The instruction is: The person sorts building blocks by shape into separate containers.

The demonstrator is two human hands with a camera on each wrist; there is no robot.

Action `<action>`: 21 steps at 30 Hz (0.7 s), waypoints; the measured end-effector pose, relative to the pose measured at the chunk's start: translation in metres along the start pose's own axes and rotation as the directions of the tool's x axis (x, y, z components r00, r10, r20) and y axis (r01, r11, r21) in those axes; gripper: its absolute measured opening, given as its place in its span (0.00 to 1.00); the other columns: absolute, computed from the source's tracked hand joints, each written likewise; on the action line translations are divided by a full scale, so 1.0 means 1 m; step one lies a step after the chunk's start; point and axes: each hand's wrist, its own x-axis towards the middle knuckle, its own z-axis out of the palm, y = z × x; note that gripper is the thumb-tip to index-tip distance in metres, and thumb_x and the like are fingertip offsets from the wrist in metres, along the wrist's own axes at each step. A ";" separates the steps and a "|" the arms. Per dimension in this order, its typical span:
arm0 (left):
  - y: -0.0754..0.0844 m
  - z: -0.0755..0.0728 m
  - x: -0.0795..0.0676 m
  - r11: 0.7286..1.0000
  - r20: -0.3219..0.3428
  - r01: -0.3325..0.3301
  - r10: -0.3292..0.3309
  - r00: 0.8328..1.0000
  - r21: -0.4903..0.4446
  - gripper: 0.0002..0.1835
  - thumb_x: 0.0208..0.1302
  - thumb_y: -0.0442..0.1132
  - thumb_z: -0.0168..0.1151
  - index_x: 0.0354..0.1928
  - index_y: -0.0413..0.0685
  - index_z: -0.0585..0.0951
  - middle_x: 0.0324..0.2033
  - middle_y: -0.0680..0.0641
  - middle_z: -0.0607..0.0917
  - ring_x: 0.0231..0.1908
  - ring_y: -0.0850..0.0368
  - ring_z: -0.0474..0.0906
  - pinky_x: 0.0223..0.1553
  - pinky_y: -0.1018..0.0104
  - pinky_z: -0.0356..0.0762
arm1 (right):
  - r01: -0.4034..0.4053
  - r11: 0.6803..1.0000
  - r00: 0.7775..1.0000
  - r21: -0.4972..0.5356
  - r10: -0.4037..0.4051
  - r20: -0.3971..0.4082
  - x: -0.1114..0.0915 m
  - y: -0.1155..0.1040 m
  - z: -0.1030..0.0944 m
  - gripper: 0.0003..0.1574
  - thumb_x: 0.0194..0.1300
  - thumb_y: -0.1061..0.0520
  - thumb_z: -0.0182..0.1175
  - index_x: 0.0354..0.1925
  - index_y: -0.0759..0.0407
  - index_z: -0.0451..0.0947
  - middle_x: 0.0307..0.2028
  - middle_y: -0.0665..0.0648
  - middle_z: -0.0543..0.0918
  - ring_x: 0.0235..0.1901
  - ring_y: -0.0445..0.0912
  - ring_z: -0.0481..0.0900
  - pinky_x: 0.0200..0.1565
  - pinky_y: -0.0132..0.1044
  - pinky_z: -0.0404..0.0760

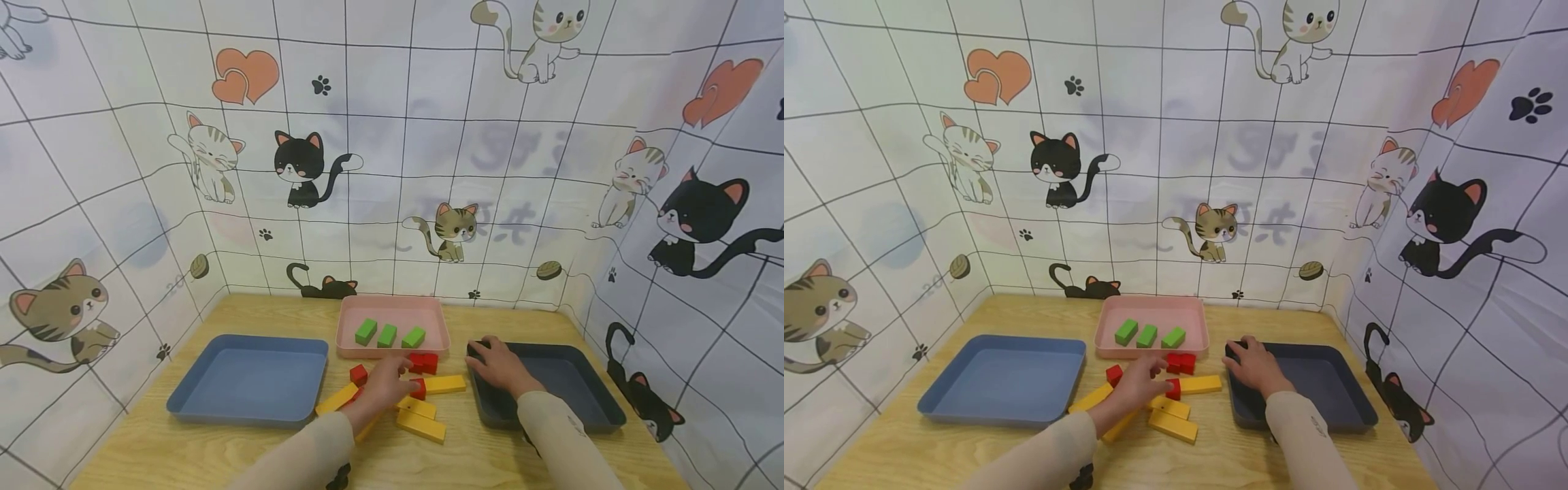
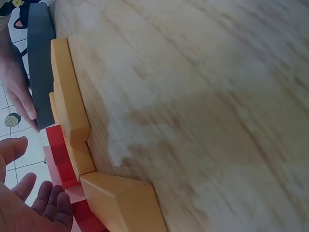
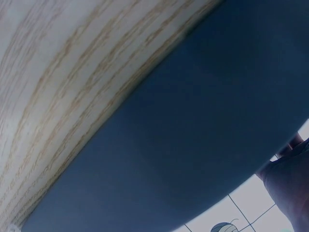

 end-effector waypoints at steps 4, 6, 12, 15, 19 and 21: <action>-0.001 0.004 0.000 1.000 -0.005 0.006 -0.006 1.000 0.003 0.19 0.58 0.39 0.73 0.51 0.45 0.81 0.53 0.48 0.78 0.48 0.48 0.75 0.48 0.54 0.80 | 0.004 1.000 1.000 -0.001 -0.004 -0.003 0.000 0.000 0.000 0.34 0.75 0.43 0.53 0.70 0.59 0.67 0.66 0.73 0.63 0.62 0.70 0.65 0.55 0.67 0.68; -0.002 0.006 0.000 1.000 -0.003 0.012 -0.012 1.000 0.010 0.19 0.58 0.39 0.73 0.50 0.46 0.81 0.52 0.48 0.78 0.46 0.50 0.74 0.48 0.54 0.80 | 0.008 1.000 1.000 -0.006 -0.008 -0.004 0.001 0.000 0.000 0.34 0.75 0.43 0.53 0.70 0.59 0.67 0.65 0.73 0.63 0.62 0.70 0.66 0.55 0.67 0.68; -0.004 0.011 -0.001 0.999 0.023 0.000 -0.001 1.000 0.044 0.21 0.58 0.40 0.74 0.52 0.44 0.80 0.49 0.47 0.79 0.42 0.53 0.72 0.50 0.52 0.78 | 0.006 1.000 1.000 -0.005 -0.006 -0.003 0.001 0.001 0.001 0.34 0.75 0.43 0.53 0.70 0.59 0.67 0.66 0.73 0.63 0.62 0.70 0.65 0.56 0.67 0.68; -0.004 0.012 0.000 0.998 0.028 -0.023 0.021 0.999 0.061 0.21 0.57 0.38 0.74 0.52 0.42 0.80 0.49 0.47 0.79 0.42 0.53 0.72 0.52 0.51 0.77 | 0.006 1.000 1.000 -0.003 -0.006 -0.004 0.000 0.000 0.001 0.34 0.75 0.43 0.52 0.71 0.59 0.67 0.66 0.73 0.63 0.62 0.70 0.65 0.56 0.67 0.68; -0.006 0.015 0.001 0.997 0.020 -0.014 0.013 1.000 0.079 0.21 0.57 0.38 0.74 0.52 0.43 0.81 0.48 0.48 0.79 0.44 0.53 0.72 0.54 0.50 0.76 | 0.007 1.000 1.000 0.004 -0.007 -0.005 0.001 0.001 0.001 0.34 0.75 0.43 0.52 0.71 0.59 0.67 0.66 0.74 0.62 0.62 0.70 0.65 0.56 0.68 0.68; -0.006 0.016 0.001 0.996 0.021 -0.015 0.013 1.000 0.091 0.21 0.57 0.38 0.74 0.52 0.42 0.81 0.47 0.48 0.79 0.43 0.53 0.73 0.53 0.50 0.76 | 0.005 1.000 1.000 0.000 -0.005 -0.003 0.001 0.003 0.003 0.34 0.75 0.43 0.52 0.70 0.58 0.67 0.66 0.74 0.62 0.62 0.70 0.65 0.55 0.67 0.68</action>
